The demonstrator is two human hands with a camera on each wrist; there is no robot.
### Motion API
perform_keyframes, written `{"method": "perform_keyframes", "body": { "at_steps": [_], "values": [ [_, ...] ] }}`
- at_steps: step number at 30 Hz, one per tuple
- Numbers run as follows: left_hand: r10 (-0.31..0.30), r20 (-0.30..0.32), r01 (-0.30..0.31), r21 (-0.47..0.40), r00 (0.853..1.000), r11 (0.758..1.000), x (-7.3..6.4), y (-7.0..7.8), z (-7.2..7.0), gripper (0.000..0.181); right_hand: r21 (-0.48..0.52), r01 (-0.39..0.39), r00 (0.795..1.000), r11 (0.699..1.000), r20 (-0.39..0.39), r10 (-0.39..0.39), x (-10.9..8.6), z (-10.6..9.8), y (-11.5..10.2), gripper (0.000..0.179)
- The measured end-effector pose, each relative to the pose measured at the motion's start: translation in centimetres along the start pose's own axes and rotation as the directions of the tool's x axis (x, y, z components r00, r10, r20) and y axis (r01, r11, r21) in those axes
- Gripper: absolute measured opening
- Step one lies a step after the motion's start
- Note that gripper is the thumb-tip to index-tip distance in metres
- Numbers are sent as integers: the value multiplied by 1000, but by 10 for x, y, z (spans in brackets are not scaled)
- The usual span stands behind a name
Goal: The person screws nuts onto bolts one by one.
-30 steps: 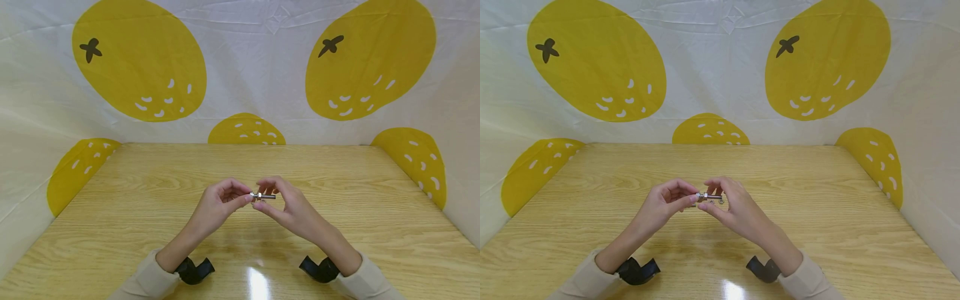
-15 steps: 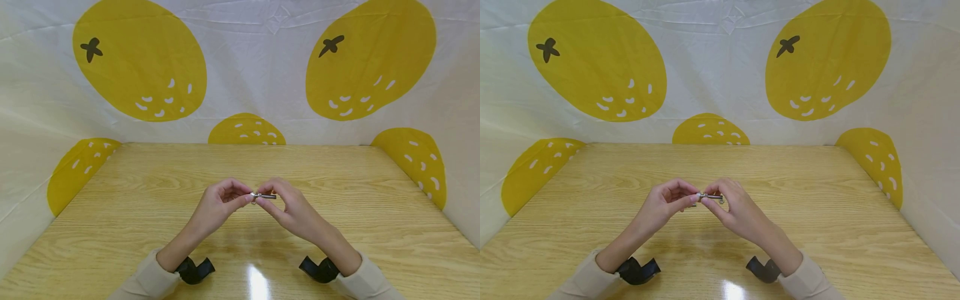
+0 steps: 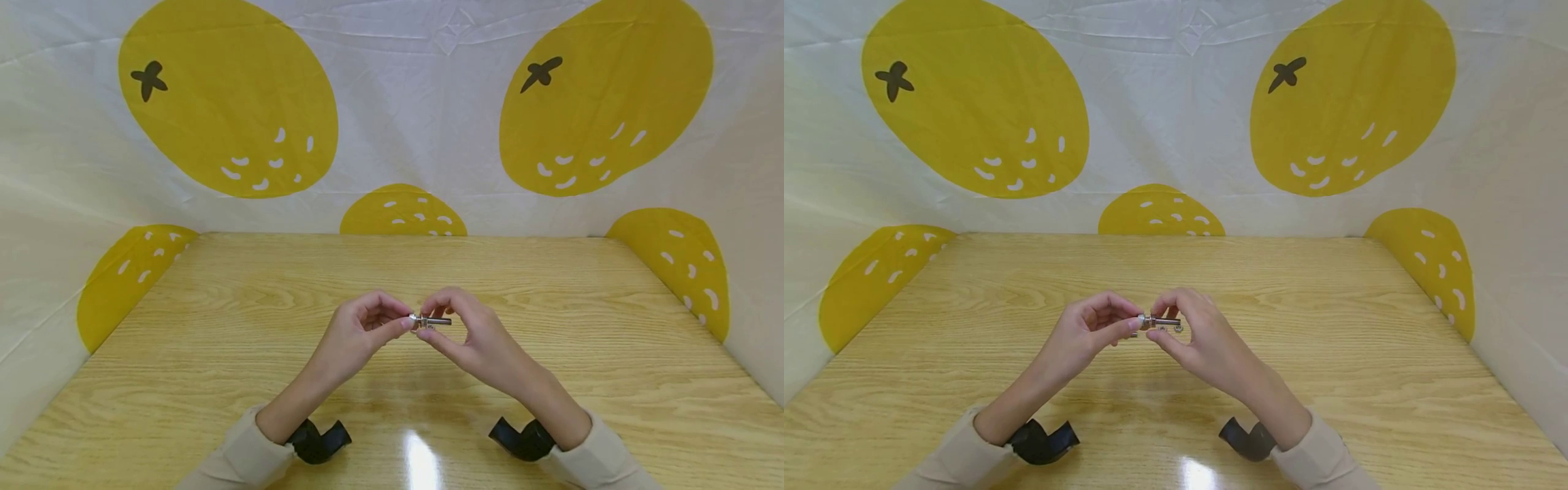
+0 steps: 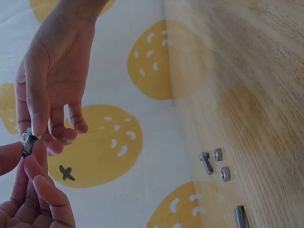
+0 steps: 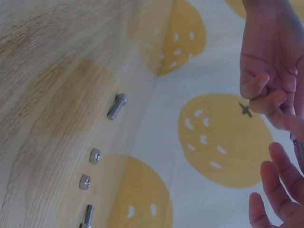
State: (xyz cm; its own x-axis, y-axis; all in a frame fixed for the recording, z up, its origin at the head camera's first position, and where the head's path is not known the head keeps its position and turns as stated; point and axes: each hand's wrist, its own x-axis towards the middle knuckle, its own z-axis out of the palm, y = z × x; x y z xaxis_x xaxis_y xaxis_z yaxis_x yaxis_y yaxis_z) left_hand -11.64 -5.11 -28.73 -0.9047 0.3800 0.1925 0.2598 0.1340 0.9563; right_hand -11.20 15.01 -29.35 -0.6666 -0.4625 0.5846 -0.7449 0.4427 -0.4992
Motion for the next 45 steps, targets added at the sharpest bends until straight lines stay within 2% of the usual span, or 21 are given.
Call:
{"method": "perform_keyframes", "body": {
  "at_steps": [2,5,11,16,19,23,27,32,39,45],
  "values": [
    [0,0,0,-1,1000,1000,0,0,0,17,3,50,999,999,-10,-50,0,1,1,28],
    [3,1,-3,-1,1000,1000,0,0,0,17,3,57,998,998,-12,-57,0,1,2,25],
    [5,10,-5,-9,1000,1000,-1,0,0,17,12,12,1000,1000,12,-12,-1,2,1,8],
    [8,20,-7,-11,1000,1000,-1,0,0,17,-13,-73,997,997,27,73,0,-1,0,10],
    [-1,8,1,-3,1000,1000,-1,0,0,16,-13,-95,995,995,22,96,-1,-2,-2,12],
    [-10,-5,10,7,1000,1000,0,0,0,17,-1,-44,999,999,0,44,0,-3,-2,30],
    [-15,-5,15,0,1000,1000,0,1,0,17,4,51,998,999,-22,-51,1,-2,0,30],
    [-11,-2,11,0,1000,1000,0,1,0,17,6,92,995,996,-33,-91,1,-2,0,27],
    [-9,2,9,-9,1000,1000,0,1,-1,18,13,57,998,998,-10,-57,0,-1,1,15],
    [-4,12,4,-20,1000,1000,0,1,0,19,-23,-52,998,998,23,53,0,-2,-1,8]
  ]
}}
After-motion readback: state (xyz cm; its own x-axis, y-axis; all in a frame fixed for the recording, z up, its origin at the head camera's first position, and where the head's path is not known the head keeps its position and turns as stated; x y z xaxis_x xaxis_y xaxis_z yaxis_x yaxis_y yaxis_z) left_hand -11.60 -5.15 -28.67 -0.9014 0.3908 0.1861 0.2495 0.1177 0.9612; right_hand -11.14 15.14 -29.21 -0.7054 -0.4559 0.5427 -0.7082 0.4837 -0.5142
